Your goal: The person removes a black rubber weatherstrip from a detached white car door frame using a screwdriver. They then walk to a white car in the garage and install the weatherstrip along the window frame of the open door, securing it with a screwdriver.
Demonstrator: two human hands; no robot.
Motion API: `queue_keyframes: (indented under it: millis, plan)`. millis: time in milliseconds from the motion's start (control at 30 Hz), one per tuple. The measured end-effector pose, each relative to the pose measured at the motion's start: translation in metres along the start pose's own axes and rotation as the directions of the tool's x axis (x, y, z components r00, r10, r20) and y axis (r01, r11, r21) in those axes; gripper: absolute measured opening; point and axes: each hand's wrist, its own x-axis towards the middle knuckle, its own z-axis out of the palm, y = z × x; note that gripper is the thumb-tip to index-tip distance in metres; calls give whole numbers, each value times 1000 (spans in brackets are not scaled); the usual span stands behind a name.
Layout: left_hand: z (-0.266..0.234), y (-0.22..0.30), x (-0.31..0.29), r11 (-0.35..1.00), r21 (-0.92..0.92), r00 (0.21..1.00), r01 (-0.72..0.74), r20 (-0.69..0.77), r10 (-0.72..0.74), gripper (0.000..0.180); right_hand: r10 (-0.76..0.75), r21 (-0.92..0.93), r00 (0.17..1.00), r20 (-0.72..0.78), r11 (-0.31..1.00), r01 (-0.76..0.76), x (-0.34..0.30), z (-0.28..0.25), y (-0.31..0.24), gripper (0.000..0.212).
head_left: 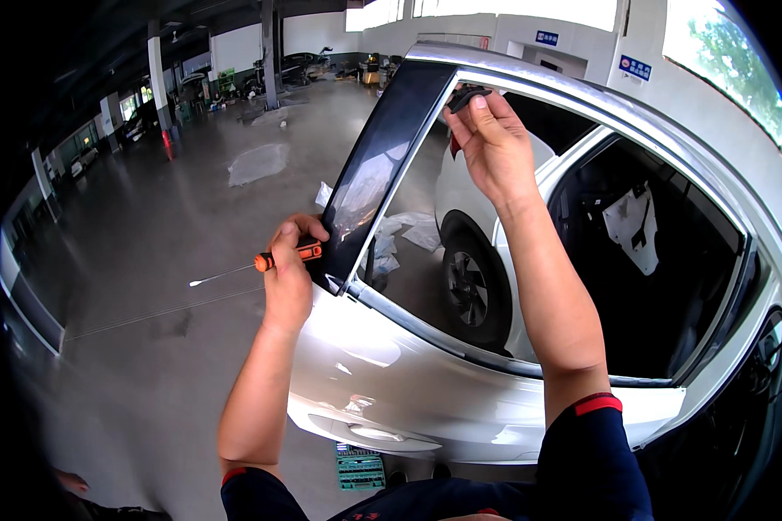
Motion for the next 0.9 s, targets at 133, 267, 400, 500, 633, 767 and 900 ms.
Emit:
queue_keyframes:
  millis: [133,267,400,500,633,767,900]
  plan:
    - [0,-1,0,1000,15,1000,-19,-5,19,48,66,51,998,4,996,-66,3,-5,1,22]
    - [0,-3,-2,999,28,1000,-29,-11,29,49,-8,48,998,-69,999,12,1,3,4,23]
    - [1,-4,-3,1000,-6,998,8,-56,-9,49,-54,-9,986,-156,999,53,-2,15,4,21]
    - [1,-6,-3,1000,-19,997,18,-73,-19,48,-32,32,982,-185,999,39,-1,11,6,26]
    - [4,-5,-3,1000,12,995,-9,-97,10,48,-53,-31,985,-163,998,49,-6,20,4,34]
    - [7,-3,-4,1000,-11,992,18,-125,-20,47,-59,-235,990,-126,972,28,-8,18,5,38]
    - [7,-2,-4,997,74,993,-4,-121,13,47,55,-181,990,-130,980,-78,-7,0,-3,23]
